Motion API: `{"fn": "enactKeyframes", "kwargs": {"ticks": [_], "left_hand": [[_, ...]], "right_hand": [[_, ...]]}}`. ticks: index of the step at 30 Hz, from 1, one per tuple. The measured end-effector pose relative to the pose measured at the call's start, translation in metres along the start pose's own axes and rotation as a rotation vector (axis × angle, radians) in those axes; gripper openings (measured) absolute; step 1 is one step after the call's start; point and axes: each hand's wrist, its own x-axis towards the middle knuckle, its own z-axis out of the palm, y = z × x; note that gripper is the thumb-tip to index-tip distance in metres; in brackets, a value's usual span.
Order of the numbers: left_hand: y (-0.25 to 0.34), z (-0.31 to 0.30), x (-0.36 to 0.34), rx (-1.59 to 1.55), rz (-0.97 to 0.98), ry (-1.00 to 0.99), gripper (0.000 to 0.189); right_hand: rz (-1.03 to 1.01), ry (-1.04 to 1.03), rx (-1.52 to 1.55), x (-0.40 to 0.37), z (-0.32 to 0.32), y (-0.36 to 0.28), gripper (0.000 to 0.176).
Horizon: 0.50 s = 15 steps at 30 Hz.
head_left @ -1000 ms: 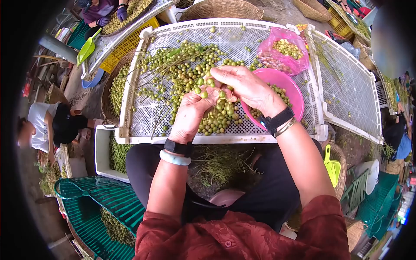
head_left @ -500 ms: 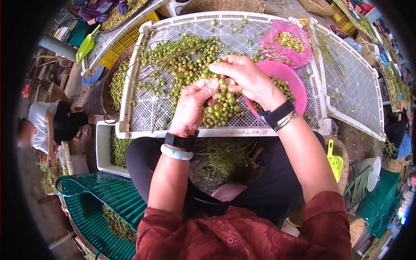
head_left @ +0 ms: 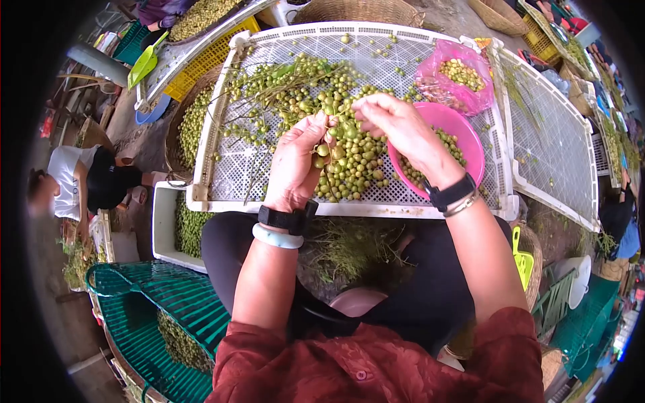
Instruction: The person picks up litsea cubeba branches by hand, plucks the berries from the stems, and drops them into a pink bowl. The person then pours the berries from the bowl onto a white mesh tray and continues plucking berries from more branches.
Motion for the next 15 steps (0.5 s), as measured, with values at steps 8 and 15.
{"fn": "enactKeyframes", "kwargs": {"ticks": [8, 15], "left_hand": [[-0.008, 0.019, 0.002, -0.11, 0.05, 0.099, 0.015], [-0.009, 0.019, -0.003, -0.146, 0.036, 0.01, 0.015]], "right_hand": [[-0.183, -0.096, 0.143, -0.016, 0.012, -0.006, 0.018], [-0.216, 0.001, 0.139, -0.016, 0.017, -0.006, 0.014]]}}
